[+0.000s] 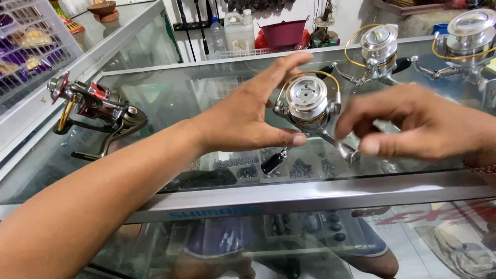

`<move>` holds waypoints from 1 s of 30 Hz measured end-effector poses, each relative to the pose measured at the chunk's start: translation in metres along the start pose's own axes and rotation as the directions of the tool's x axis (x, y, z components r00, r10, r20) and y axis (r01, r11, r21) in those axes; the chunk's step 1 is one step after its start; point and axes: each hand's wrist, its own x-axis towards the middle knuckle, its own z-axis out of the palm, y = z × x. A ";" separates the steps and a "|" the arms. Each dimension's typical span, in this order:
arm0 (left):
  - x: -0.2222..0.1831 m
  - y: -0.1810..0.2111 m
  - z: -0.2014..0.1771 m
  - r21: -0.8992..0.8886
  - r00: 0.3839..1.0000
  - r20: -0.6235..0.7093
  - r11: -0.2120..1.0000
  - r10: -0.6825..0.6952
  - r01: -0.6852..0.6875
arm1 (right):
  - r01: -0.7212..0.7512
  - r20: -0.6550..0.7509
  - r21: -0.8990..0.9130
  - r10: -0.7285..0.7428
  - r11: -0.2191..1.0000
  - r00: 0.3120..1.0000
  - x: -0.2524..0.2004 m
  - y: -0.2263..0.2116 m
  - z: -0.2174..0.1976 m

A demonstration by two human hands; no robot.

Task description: Disassembling, cleaning, and reassembling various spinning fishing reels on a glass display counter.

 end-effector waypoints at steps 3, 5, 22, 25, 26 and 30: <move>0.007 0.005 0.003 -0.078 1.000 0.026 0.997 -0.003 0.005 | -0.111 -0.312 -0.031 0.096 0.993 0.945 0.005 -0.019 -0.010; 0.009 0.005 0.006 -0.082 0.999 0.019 0.996 -0.031 0.032 | -0.033 -0.285 -0.152 -0.012 0.988 0.959 0.023 -0.032 -0.021; 0.008 -0.003 0.034 -0.160 0.913 -0.285 0.954 -0.292 0.255 | 0.066 -0.226 -0.281 -0.133 0.957 0.965 0.053 -0.025 -0.009; 0.008 -0.007 0.035 -0.139 0.914 -0.280 0.954 -0.293 0.264 | 0.046 -0.216 -0.272 -0.107 0.961 0.971 0.052 -0.023 -0.010; 0.008 -0.009 0.035 -0.088 0.916 -0.293 0.962 -0.274 0.260 | 0.042 -0.230 -0.305 -0.116 0.951 0.966 0.050 -0.021 -0.010; 0.008 -0.008 0.035 -0.081 0.902 -0.266 0.940 -0.341 0.331 | -0.020 -0.301 -0.441 -0.127 0.897 0.945 0.042 -0.015 -0.013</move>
